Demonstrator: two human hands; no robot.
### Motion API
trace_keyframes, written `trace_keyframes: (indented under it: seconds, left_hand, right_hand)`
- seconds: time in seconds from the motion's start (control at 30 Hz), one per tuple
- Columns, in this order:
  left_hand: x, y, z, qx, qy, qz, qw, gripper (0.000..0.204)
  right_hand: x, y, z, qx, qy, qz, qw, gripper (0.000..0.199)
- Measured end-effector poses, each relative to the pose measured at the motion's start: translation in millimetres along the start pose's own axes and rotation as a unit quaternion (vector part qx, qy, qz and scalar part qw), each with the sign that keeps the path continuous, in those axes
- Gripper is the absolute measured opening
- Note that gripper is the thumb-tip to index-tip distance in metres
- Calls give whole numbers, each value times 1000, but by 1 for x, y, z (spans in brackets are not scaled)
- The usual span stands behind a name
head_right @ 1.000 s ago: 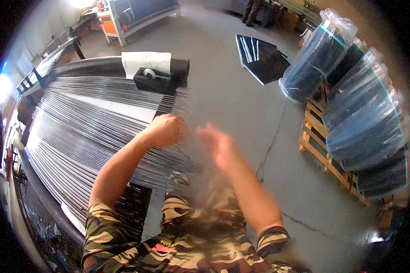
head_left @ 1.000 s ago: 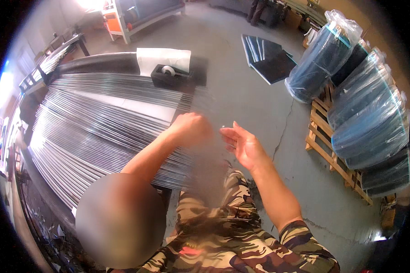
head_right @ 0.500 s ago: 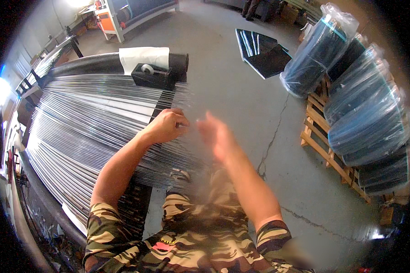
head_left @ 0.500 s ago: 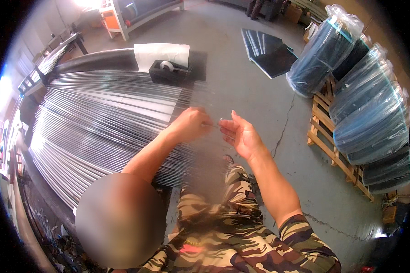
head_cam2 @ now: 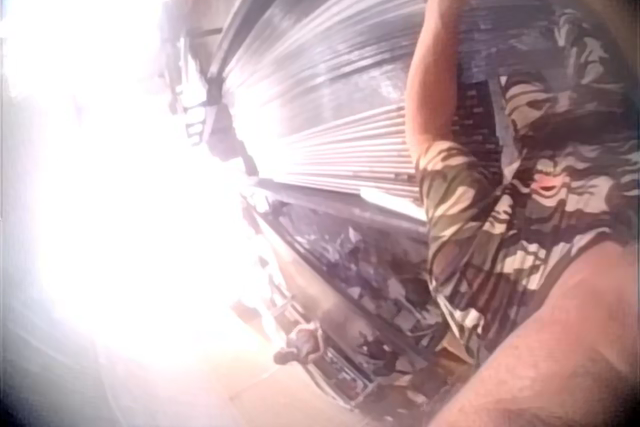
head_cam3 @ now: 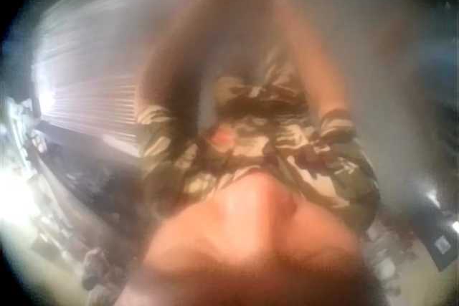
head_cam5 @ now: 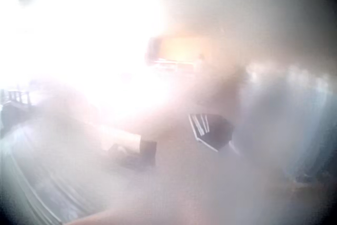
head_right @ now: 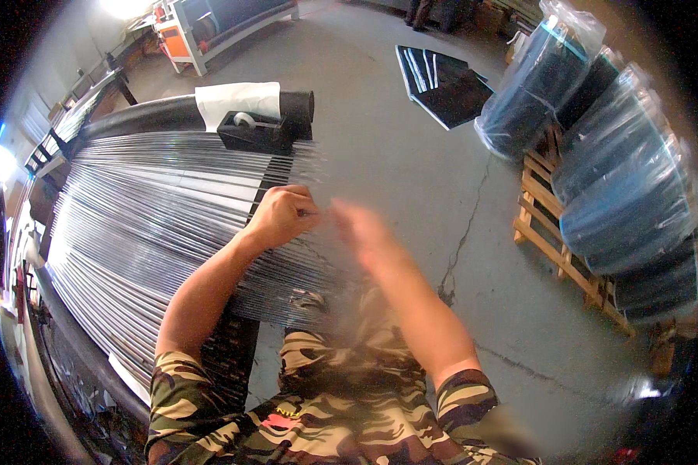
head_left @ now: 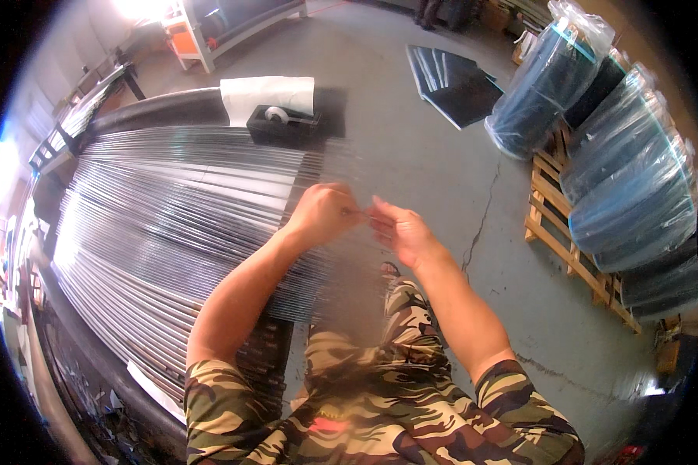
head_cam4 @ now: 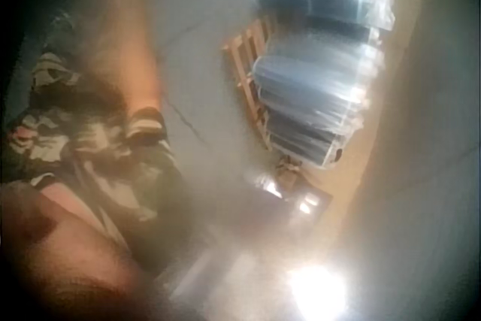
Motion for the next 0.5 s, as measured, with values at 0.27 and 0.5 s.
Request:
trace_keyframes:
  seconds: [0.27,0.5]
  left_hand:
    - [2,2,-1,13,-1,-21,1000,12]
    - [3,-2,6,140,48,-153,977,13]
  right_hand:
    - [-12,-5,-10,13,-25,125,992,38]
    - [-1,15,10,-4,29,200,979,32]
Point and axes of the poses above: each hand's wrist, its own z-axis away from the middle knuckle, its own y-axis out of the palm, x = y × z, the point moved 5 cm from there along -z, towards the middle knuckle, and after that the axes turned 4 degrees about y, right-handed, at the moved point
